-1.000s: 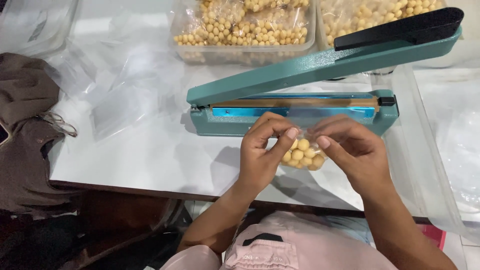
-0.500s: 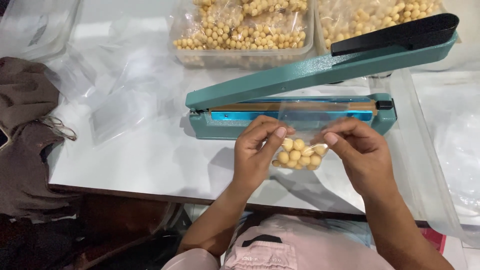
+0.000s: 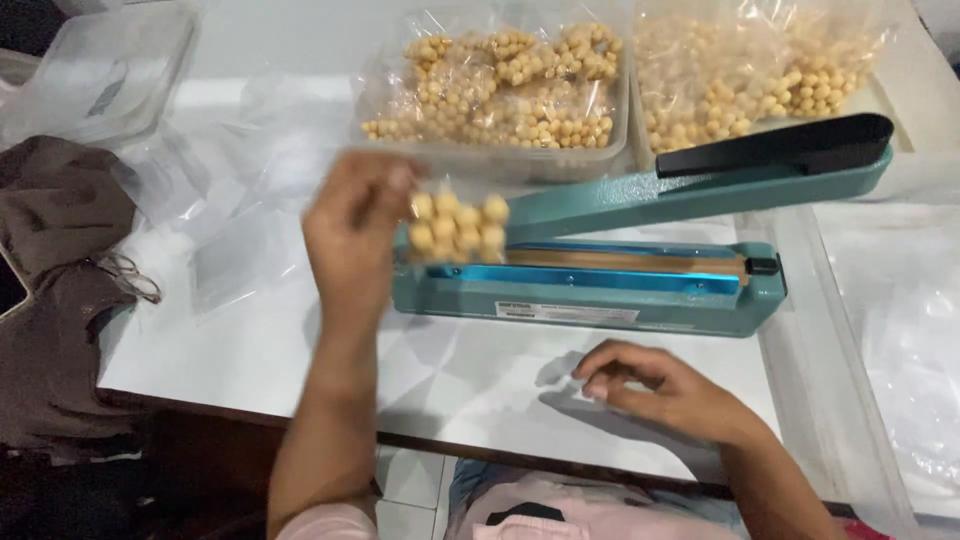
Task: Sealing small plastic bags containing snacks using a manual impulse heat sealer.
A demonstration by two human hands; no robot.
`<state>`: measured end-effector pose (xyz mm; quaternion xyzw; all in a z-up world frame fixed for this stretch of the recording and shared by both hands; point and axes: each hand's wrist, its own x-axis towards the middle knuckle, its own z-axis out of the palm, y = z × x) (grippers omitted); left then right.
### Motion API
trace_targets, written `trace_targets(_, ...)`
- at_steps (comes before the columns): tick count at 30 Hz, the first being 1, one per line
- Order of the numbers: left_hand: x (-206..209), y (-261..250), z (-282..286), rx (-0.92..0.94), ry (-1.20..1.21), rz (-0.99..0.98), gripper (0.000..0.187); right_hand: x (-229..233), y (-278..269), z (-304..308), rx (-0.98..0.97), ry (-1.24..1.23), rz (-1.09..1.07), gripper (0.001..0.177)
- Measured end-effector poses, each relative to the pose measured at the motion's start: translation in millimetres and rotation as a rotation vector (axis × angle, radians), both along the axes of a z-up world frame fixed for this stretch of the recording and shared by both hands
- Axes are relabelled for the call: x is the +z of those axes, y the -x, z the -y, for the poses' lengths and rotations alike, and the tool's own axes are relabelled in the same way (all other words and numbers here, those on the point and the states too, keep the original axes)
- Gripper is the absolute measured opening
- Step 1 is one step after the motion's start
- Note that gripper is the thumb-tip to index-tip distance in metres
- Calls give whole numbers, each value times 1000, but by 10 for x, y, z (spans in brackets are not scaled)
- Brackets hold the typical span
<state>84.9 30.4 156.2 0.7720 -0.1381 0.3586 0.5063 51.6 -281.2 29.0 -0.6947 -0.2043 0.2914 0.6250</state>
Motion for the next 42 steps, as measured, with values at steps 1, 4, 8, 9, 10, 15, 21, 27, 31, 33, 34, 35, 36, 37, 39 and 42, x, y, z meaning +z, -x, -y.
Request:
trace_targets(1, 79, -177, -79, 5, 1, 4, 25, -14, -11, -3, 5, 1, 4, 23)
trace_targets(4, 251, -749, -333, 45, 32, -25, 23, -23, -33, -14, 106, 57, 22, 29)
trace_targets(8, 302, -1596, -656, 120, 130, -65, 20, -54, -56, -2, 106, 174, -25, 29)
trace_targets(9, 324, -1806, -720, 165, 161, -79, 22, -91, -71, 8, 88, 177, -57, 29)
trace_targets(10, 306, -1990, -787, 164, 160, -74, 22, -87, -85, 3, 87, 176, -53, 29)
trace_targets(15, -41, -2959, -1246, 302, -50, 12, 40, -172, -116, 9, 72, 142, -62, 25)
trace_targets(21, -631, -3695, -1449, 358, -401, 49, 24, 175, -173, -108, 26, 354, -335, 25)
trace_targets(27, -994, -3627, -1338, 123, -565, -749, 35, 307, -212, -173, -20, 433, -454, 25)
trace_targets(31, -281, -2981, -948, 85, -546, -921, 53, 270, -212, -162, 1, 444, -419, 26)
trace_targets(33, -40, -2779, -882, 51, -464, -727, 47, 309, -190, -159, 15, 449, -375, 25)
trace_targets(34, 50, -2700, -875, 50, -467, -724, 47, 196, -194, -122, 12, 446, -373, 25)
trace_targets(35, 141, -2615, -869, 69, -424, -617, 43, 84, -193, -85, 30, 373, -357, 27)
trace_targets(36, 230, -2523, -865, 88, -380, -508, 38, -27, -190, -47, 48, 302, -340, 28)
trace_targets(37, 275, -2448, -876, 87, -381, -505, 38, -92, -192, -24, 46, 301, -337, 28)
trace_targets(39, 335, -2260, -911, -33, -301, -122, 22, -237, -159, 14, 73, 180, -80, 26)
trace_targets(42, 628, -1366, -536, -101, -329, 89, 18, -223, -130, 10, 47, 114, -49, 25)
